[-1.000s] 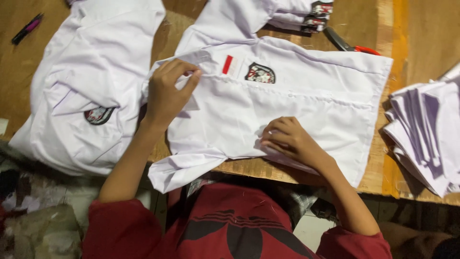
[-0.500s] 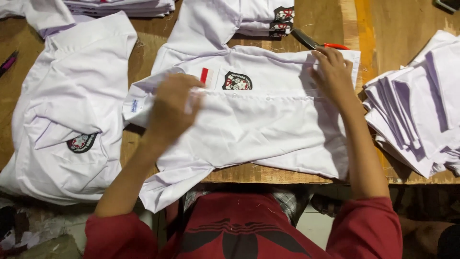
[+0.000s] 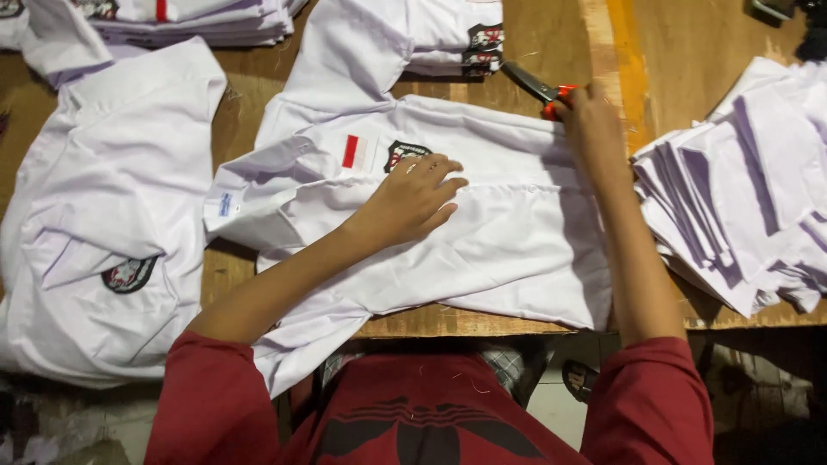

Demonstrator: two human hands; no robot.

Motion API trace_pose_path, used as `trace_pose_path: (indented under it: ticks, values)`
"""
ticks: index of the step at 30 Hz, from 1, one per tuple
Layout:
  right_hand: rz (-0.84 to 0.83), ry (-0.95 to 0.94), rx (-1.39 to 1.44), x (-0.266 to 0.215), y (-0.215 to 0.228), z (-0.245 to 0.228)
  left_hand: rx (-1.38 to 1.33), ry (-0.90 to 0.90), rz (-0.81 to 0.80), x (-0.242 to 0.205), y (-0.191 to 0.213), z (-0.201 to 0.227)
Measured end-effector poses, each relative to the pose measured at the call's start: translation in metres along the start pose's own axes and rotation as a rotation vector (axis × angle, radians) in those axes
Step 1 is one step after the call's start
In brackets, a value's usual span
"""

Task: The person folds a white shirt on a wooden table, using red-handled scissors to cut a thread near the collar. They fold the sleeves and body of the shirt, then place it on a stack of similar shirts.

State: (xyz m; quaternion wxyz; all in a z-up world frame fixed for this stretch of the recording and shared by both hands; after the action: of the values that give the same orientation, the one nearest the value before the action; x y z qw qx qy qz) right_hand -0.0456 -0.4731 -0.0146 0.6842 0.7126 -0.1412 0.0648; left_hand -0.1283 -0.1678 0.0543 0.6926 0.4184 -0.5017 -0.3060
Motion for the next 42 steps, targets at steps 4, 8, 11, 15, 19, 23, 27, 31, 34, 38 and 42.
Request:
trace_pose_path:
  ticks: [4, 8, 11, 15, 19, 23, 27, 31, 34, 38, 42]
  values:
    - [-0.237, 0.088, -0.279, 0.038, -0.076, 0.051, -0.108, 0.046, 0.053, -0.026, 0.073, 0.004]
    - [-0.550, 0.035, -0.183, 0.040, -0.053, 0.034, -0.025, 0.414, 0.050, -0.070, 0.133, -0.030]
    - [-0.497, 0.052, -0.027, 0.035, -0.034, 0.032, 0.041, 0.604, 0.098, -0.113, 0.155, -0.053]
    - [-0.499, -0.087, 0.445, 0.017, -0.006, 0.027, 0.021, 0.650, 0.065, -0.144, 0.146, -0.063]
    - [-0.511, -0.388, 0.508, 0.008, 0.008, 0.037, -0.115, 0.717, 0.113, -0.152, 0.132, -0.073]
    - [-0.085, -0.038, 0.302, 0.018, 0.016, 0.047, -0.151, 0.725, 0.183, -0.154, 0.125, -0.082]
    - [0.179, 0.079, 0.527, 0.009, 0.031, 0.029, -0.220, 0.757, 0.196, -0.151, 0.120, -0.091]
    - [0.216, 0.256, 0.535, 0.003, 0.056, -0.029, -0.260, 0.634, 0.235, -0.135, 0.136, -0.081]
    - [0.108, 0.374, 0.606, -0.005, 0.096, -0.117, -0.319, 0.580, 0.338, -0.130, 0.145, -0.083]
    - [-0.410, -0.320, 1.188, -0.025, 0.070, -0.168, -0.463, 0.621, 0.448, -0.144, 0.138, -0.108]
    - [-0.384, 0.092, 0.734, -0.038, 0.018, -0.185, -0.670, 0.745, 0.396, -0.147, 0.150, -0.117]
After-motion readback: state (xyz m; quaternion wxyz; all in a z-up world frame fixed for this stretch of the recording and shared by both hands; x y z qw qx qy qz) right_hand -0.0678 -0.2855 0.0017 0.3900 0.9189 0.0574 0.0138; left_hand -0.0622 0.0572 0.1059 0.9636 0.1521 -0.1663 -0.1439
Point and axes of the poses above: each hand's wrist, its own x-axis towards the middle knuckle, its own y-axis out of the back of the hand, z = x × y, the point moved 9 cm from there along x, towards the middle knuckle, and after that the axes turned 13 degrees about -x, right-handed, at the moved point
